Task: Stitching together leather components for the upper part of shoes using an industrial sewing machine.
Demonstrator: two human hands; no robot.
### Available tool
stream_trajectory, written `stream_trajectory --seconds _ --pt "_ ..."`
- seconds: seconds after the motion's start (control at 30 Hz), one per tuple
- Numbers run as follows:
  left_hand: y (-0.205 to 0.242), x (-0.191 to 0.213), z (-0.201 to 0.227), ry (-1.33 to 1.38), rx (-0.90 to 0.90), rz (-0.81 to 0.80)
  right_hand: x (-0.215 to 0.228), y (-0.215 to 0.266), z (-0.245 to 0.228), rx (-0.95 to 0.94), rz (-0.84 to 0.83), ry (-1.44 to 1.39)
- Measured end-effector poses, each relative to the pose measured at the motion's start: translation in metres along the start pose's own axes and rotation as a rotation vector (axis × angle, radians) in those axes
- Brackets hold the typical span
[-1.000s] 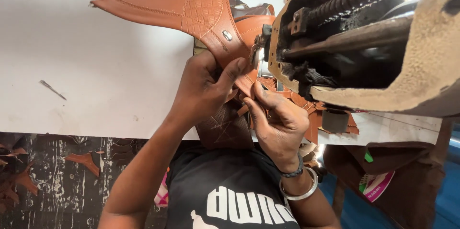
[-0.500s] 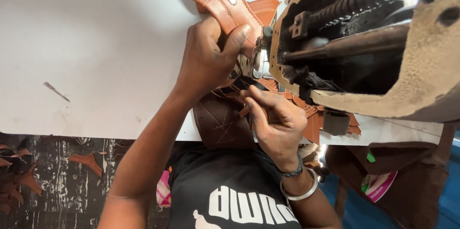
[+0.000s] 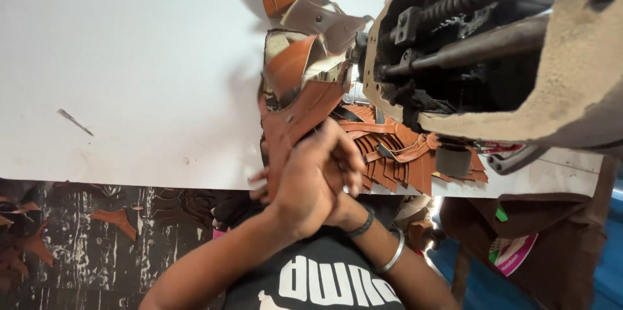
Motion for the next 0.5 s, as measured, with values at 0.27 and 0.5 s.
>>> stream_trajectory --seconds 0.27,0.5 --pt "0.034 -0.084 0.067 -1.198 -0.171 -0.346 -0.049 0.006 -0.186 -0.039 -0.073 0.288" --pt "0.041 -0.126 0.1 -1.574 -0.666 -0.453 0.004 0.034 -0.235 0.289 0.502 0.367"
Point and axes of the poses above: each hand's wrist, its own y-axis away from the middle knuckle, its own x-axis out of the back of the hand, z = x × y, the point moved 9 cm from there along -y, towards the middle knuckle, and after that the axes turned 4 degrees about -z, right-handed, at the moved point
